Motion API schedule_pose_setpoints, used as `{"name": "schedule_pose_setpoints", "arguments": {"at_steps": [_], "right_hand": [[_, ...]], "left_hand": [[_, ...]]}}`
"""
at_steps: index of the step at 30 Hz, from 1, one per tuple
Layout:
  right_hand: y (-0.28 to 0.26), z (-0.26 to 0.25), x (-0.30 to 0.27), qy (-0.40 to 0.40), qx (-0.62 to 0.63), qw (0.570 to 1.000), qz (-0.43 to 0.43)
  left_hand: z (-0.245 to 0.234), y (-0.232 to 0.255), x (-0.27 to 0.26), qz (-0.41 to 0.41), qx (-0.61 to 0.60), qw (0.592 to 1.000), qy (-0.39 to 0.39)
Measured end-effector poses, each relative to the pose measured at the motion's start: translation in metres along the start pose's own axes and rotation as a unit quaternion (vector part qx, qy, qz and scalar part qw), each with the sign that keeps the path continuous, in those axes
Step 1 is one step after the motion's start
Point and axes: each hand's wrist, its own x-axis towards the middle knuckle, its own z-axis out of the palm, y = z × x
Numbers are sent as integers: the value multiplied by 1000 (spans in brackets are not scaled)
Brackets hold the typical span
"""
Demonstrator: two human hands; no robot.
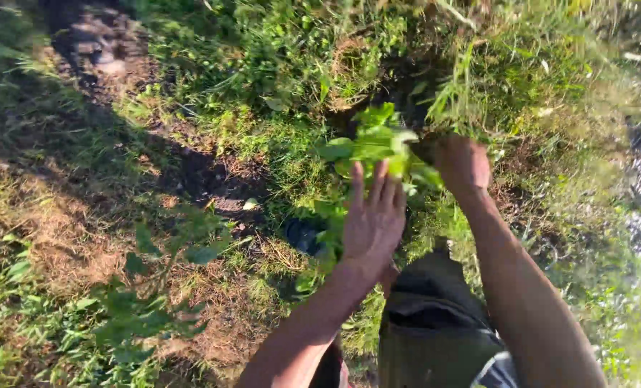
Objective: Harvesting small green peppers from plants in a garden and placing them in a waist pouch.
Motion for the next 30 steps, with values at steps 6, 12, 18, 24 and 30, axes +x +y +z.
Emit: {"name": "schedule_pose_setpoints", "arguments": {"at_steps": [6,12,18,24,30], "right_hand": [[107,-78,-100,254,-173,935,-178],[70,-202,-252,168,159,968,-101],[9,-255,-345,390,124,818,-404],[-122,-322,-463,168,177,934,-263],[-200,-315,-526,157,206,887,-382]], "left_hand": [[-115,47,-67,76,10,997,19],[-227,40,-184,37,-112,980,160],[-296,7,-342,-113,-66,951,279],[-354,-28,-473,-271,-132,928,218],[-350,-61,-560,-362,-161,893,213]]}}
